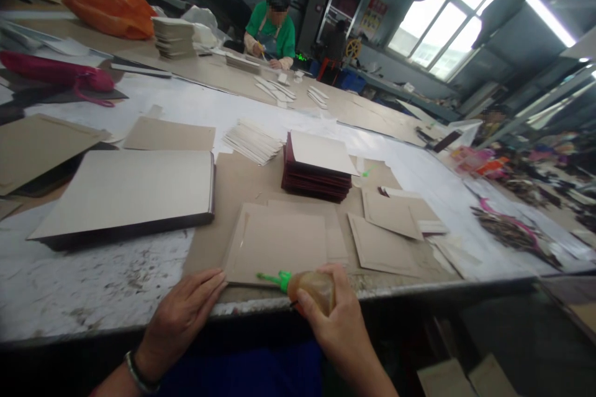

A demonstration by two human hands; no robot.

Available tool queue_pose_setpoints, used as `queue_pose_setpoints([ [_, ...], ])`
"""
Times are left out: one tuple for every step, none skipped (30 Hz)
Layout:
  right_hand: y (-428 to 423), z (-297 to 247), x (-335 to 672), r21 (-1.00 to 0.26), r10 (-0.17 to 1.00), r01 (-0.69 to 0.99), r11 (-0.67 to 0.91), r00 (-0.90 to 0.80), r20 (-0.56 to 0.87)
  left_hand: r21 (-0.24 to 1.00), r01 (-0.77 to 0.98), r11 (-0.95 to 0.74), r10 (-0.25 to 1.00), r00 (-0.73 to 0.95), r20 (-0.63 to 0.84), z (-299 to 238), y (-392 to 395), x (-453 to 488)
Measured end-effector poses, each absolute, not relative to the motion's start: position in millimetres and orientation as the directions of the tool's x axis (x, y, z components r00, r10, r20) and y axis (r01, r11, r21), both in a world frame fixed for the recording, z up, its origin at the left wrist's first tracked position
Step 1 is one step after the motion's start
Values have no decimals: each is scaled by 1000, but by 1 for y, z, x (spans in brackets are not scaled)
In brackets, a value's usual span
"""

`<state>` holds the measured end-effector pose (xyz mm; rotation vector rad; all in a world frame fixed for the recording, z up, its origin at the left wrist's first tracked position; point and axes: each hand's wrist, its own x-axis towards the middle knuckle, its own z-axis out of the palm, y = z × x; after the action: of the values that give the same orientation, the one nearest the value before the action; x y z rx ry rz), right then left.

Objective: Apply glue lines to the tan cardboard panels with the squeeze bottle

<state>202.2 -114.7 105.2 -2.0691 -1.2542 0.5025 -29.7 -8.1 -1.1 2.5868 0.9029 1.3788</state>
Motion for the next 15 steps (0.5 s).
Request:
queue_pose_setpoints([
  [-120,105,206,-696,873,632,-340,487,16,320,461,-828,524,429,736,-1,-8,-30],
  [-124,106,210,-691,865,631,-353,501,17,312,462,-831,518,434,737,-1,-8,-30],
  [-128,106,214,-688,860,631,-359,510,18,300,463,-834,511,442,737,-1,-7,-31],
  [-132,107,217,-688,854,628,-364,521,23,288,465,-837,504,451,737,-1,-7,-31],
  [-135,109,220,-692,844,621,-368,535,32,276,465,-841,496,458,738,-1,-7,-32],
  [-139,110,222,-697,833,612,-374,552,38,267,465,-844,490,465,738,-1,-6,-32],
  [-142,112,224,-702,822,601,-383,569,39,261,464,-846,486,472,736,-1,-6,-33],
  [-145,114,226,-704,807,591,-395,589,42,261,463,-847,486,475,734,-1,-5,-33],
  [-148,116,228,-706,791,580,-406,611,47,264,462,-847,488,475,732,-2,-5,-34],
  [-151,117,230,-707,774,571,-417,631,53,269,462,-845,492,474,730,-2,-5,-34],
  [-154,119,233,-707,757,563,-427,650,60,275,463,-843,497,474,727,-2,-5,-34],
  [-157,120,235,-707,741,556,-436,668,68,280,465,-840,503,474,723,-3,-5,-34],
  [-161,121,237,-709,726,548,-444,684,75,285,465,-838,507,473,720,-3,-5,-34],
  [-164,122,240,-712,711,539,-450,699,79,291,465,-836,511,470,719,-4,-5,-35],
  [-166,123,243,-715,696,530,-457,713,83,298,465,-834,517,466,718,-5,-5,-35],
])
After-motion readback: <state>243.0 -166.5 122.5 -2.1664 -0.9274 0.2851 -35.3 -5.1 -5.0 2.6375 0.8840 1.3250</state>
